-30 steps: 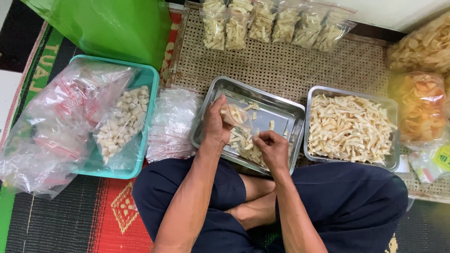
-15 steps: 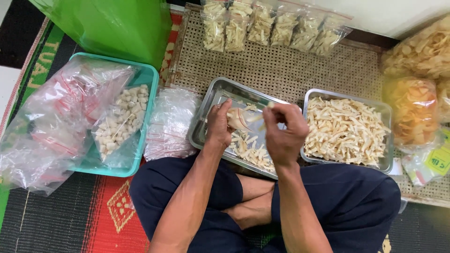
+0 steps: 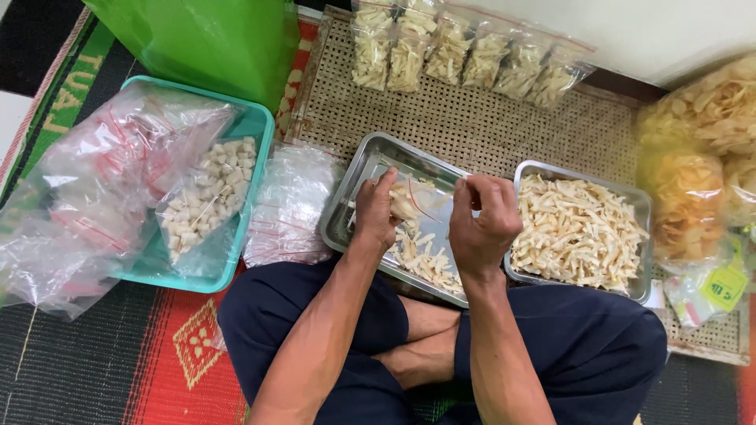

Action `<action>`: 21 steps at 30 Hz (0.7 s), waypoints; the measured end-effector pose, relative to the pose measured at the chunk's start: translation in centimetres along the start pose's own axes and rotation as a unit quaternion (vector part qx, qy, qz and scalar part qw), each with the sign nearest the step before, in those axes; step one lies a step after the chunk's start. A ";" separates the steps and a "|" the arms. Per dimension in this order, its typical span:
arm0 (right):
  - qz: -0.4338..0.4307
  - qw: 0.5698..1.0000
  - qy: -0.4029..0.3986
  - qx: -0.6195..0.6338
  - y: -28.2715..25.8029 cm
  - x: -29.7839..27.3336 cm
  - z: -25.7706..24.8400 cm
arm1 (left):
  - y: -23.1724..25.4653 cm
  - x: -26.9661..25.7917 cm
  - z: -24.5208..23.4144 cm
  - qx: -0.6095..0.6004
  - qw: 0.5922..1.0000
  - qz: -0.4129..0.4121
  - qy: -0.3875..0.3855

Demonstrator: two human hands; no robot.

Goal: Manually filling small plastic bags with dried snack pieces from a metal tray while sitting on the floor

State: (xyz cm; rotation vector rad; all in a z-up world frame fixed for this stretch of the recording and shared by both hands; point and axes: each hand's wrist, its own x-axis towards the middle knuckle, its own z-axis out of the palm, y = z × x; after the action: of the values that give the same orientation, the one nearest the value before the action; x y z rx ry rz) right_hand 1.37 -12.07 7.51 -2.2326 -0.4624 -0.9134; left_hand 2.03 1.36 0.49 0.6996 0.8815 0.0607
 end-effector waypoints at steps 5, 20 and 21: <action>0.000 0.999 -0.036 0.037 -2.1 0.0 0.2 | -0.4 0.0 -0.2 0.019 1.000 0.010 0.000; 0.113 0.968 0.049 0.220 -1.3 -0.3 2.4 | -0.9 0.8 -0.6 0.026 0.999 -0.014 -0.023; 0.111 0.968 0.049 0.222 -1.5 -0.7 2.6 | -0.6 0.6 -0.5 0.025 0.999 -0.013 -0.023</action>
State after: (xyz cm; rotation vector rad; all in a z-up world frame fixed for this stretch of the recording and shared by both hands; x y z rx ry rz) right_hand 1.34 -9.23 6.31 -1.7813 -0.3242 -0.7153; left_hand 1.90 1.34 -0.50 0.7330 0.8507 0.0008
